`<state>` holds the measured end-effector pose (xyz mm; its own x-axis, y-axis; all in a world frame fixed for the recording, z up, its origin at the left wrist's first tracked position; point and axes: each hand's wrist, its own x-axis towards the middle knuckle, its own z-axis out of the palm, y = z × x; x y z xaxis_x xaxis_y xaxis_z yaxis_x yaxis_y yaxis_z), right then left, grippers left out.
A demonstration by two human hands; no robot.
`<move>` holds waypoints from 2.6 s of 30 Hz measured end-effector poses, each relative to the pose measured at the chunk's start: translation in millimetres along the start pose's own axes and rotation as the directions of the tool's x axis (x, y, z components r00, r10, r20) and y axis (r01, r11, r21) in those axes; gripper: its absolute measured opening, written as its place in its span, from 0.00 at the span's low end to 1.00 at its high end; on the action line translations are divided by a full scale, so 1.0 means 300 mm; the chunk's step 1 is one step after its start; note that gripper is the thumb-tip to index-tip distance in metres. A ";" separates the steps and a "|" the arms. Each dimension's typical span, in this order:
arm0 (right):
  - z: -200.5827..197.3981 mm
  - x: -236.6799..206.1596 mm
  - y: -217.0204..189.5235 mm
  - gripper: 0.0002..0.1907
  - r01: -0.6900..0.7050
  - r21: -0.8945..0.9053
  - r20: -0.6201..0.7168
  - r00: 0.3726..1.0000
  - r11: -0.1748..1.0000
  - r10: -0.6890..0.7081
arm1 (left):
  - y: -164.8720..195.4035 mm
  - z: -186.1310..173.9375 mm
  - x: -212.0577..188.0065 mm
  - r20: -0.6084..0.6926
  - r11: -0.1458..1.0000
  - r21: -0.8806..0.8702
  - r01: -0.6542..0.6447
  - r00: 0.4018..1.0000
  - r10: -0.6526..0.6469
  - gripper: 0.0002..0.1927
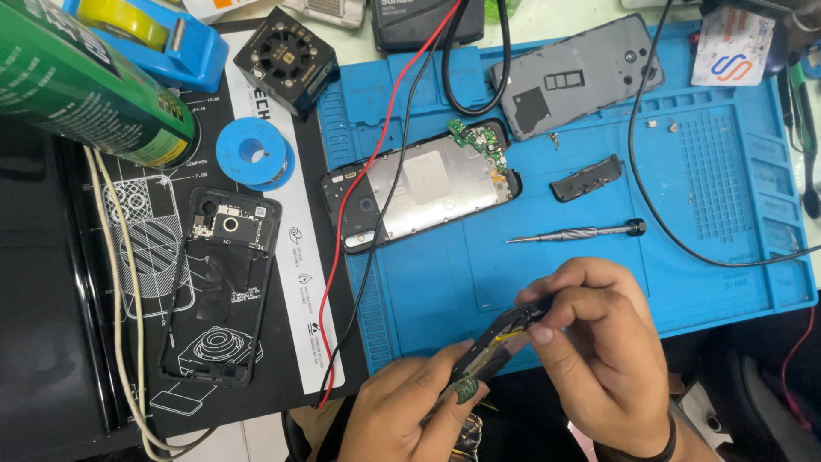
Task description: The person assembles a smartphone by inserting the battery, connecting the ribbon cable, and fitting the back cover. They repeatedly open and close the device to check alignment and fit, using a screwdriver to adjust internal components.
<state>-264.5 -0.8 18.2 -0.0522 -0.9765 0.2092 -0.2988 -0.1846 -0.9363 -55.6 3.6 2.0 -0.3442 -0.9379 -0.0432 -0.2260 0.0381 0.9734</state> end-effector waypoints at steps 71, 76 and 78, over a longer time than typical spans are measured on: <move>0.015 -0.012 -0.059 0.14 -0.056 -0.109 -0.122 0.992 0.992 0.042 | 0.099 0.012 0.083 -0.300 0.931 0.194 -0.311 0.884 0.358 0.14; 0.011 -0.015 -0.064 0.14 -0.013 -0.224 -0.108 0.994 0.974 -0.011 | 0.100 0.014 0.084 -0.310 0.918 0.237 -0.317 0.871 0.381 0.14; 0.006 -0.016 -0.065 0.14 0.011 -0.255 -0.091 0.995 0.967 -0.035 | 0.098 0.016 0.086 -0.313 0.907 0.264 -0.327 0.861 0.401 0.14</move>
<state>-256.7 7.1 35.0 -0.1284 -0.9552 0.2666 -0.5323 -0.1605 -0.8312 -75.5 -17.9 28.5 -0.1013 -0.9000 0.4239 -0.3329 0.4322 0.8381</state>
